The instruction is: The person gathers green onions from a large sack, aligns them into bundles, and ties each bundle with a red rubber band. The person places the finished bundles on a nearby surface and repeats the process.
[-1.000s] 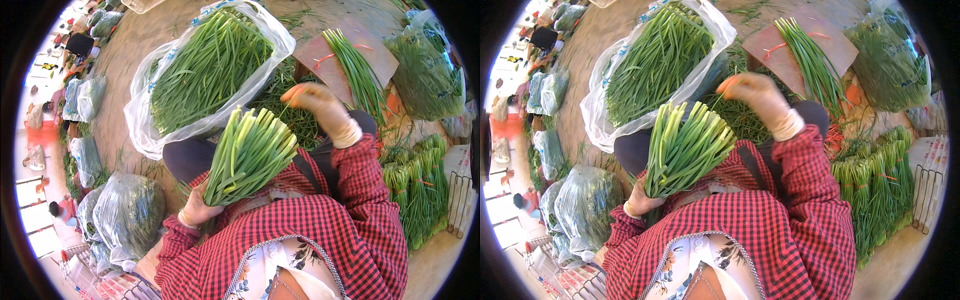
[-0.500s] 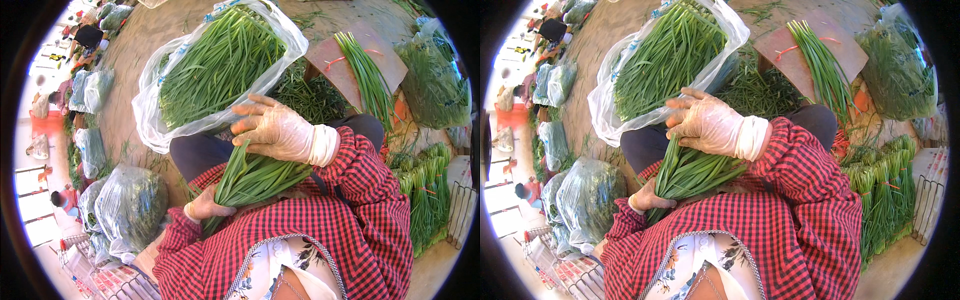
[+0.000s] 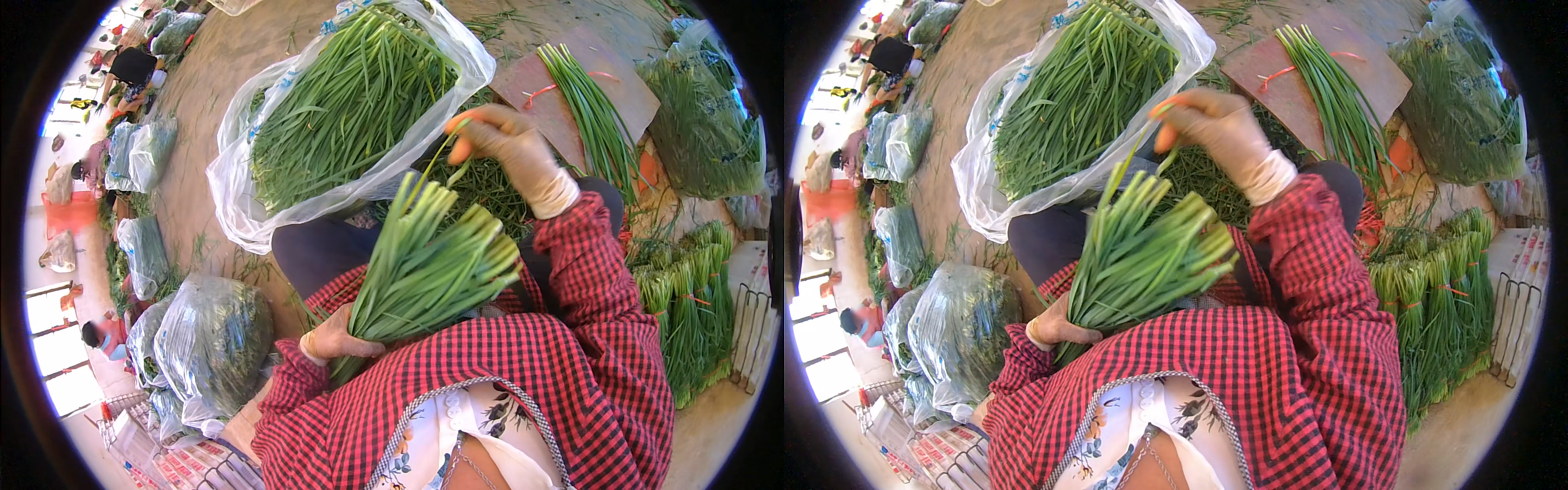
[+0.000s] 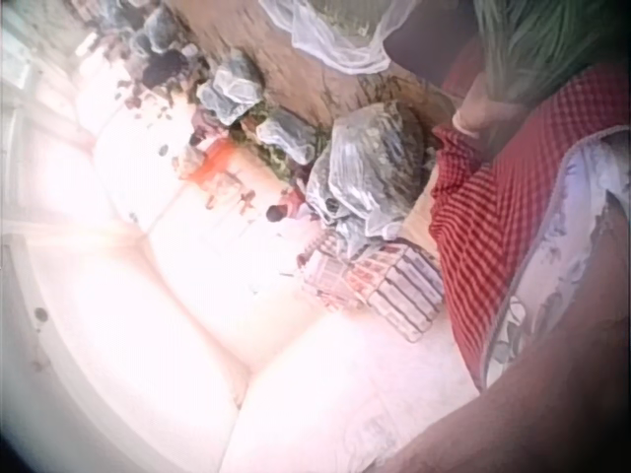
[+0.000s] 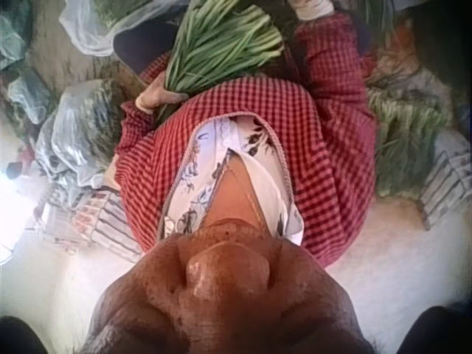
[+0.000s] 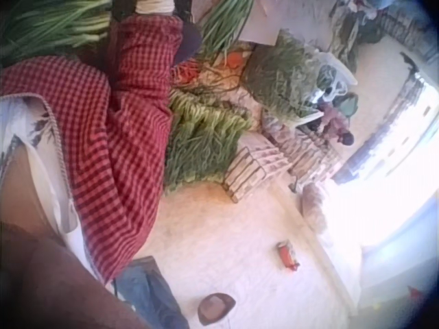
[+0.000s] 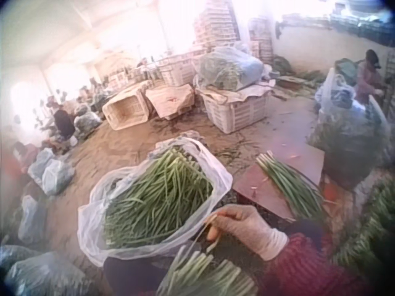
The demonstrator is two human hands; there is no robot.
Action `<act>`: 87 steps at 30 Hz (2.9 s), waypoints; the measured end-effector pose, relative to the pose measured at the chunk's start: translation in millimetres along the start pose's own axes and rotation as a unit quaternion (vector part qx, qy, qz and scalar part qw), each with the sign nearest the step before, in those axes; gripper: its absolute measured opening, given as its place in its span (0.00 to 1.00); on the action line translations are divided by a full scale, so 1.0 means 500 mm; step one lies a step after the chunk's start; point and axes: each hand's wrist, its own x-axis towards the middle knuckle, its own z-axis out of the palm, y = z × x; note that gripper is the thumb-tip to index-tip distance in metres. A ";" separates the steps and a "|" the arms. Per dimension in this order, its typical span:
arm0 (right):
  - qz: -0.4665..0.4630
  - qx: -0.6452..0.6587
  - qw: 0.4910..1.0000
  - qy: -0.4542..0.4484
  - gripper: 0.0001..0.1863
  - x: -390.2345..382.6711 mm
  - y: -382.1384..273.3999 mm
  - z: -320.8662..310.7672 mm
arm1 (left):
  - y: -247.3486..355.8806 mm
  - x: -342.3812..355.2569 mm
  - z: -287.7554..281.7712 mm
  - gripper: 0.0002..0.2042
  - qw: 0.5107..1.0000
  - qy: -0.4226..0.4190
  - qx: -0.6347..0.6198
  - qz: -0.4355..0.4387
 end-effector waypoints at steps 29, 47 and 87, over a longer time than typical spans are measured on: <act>-0.069 -0.600 0.773 0.193 0.16 -0.047 -0.053 -0.066 | 0.014 0.004 0.039 0.28 0.987 0.154 -0.045 0.024; -0.166 -0.390 0.905 0.031 0.13 -0.023 0.050 0.095 | -0.001 0.019 0.060 0.20 0.971 0.217 -0.049 0.091; 0.049 -0.397 0.823 0.402 0.25 -0.021 -0.029 -0.291 | -0.045 -0.049 -0.023 0.38 0.984 0.147 -0.068 0.074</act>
